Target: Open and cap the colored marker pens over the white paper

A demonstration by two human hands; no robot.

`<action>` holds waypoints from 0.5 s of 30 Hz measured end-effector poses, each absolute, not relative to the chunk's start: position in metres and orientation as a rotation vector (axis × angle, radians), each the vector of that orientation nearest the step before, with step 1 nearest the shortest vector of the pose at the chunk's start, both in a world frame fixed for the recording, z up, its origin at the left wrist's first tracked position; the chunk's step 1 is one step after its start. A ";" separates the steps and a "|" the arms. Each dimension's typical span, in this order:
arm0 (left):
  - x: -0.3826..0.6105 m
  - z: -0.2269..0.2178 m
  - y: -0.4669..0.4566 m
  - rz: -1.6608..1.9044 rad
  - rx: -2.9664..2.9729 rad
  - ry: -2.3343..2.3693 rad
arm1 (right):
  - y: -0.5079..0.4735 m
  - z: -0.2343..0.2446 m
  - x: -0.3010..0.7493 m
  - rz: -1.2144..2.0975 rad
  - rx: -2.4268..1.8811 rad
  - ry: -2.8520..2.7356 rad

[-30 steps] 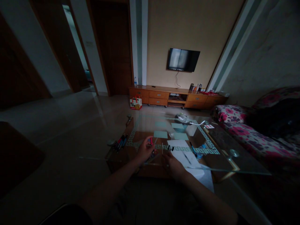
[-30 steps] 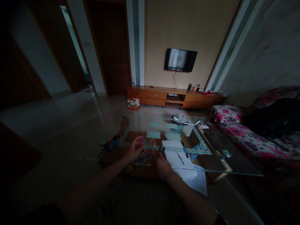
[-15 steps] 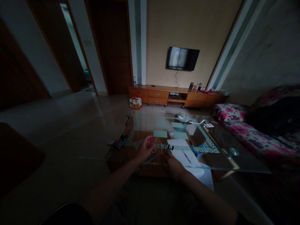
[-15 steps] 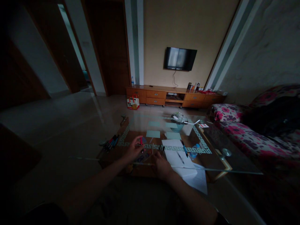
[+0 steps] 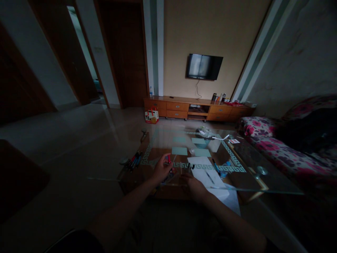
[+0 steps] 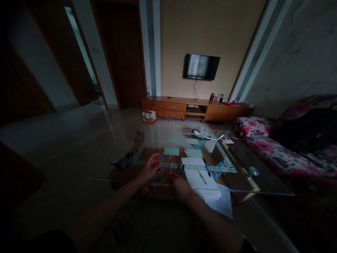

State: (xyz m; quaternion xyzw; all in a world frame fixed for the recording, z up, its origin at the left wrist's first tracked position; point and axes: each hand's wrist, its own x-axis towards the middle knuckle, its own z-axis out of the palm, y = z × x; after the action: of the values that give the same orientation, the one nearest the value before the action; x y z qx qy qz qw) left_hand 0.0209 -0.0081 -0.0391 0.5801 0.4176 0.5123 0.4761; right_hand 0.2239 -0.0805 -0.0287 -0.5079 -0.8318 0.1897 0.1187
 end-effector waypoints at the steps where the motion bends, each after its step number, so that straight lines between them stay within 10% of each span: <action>1: 0.021 -0.039 -0.008 1.252 1.419 1.018 | -0.081 -0.027 0.224 0.558 -1.484 -2.431; 15: 0.020 -0.038 -0.009 1.250 1.379 1.014 | -0.080 -0.023 0.223 0.552 -1.488 -2.456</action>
State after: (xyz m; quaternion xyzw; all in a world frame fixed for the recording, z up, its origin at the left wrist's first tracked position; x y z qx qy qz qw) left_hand 0.0200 -0.0091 -0.0378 0.5676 0.4174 0.5144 0.4889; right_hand 0.2235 -0.0804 -0.0235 -0.5057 -0.8350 0.1878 0.1085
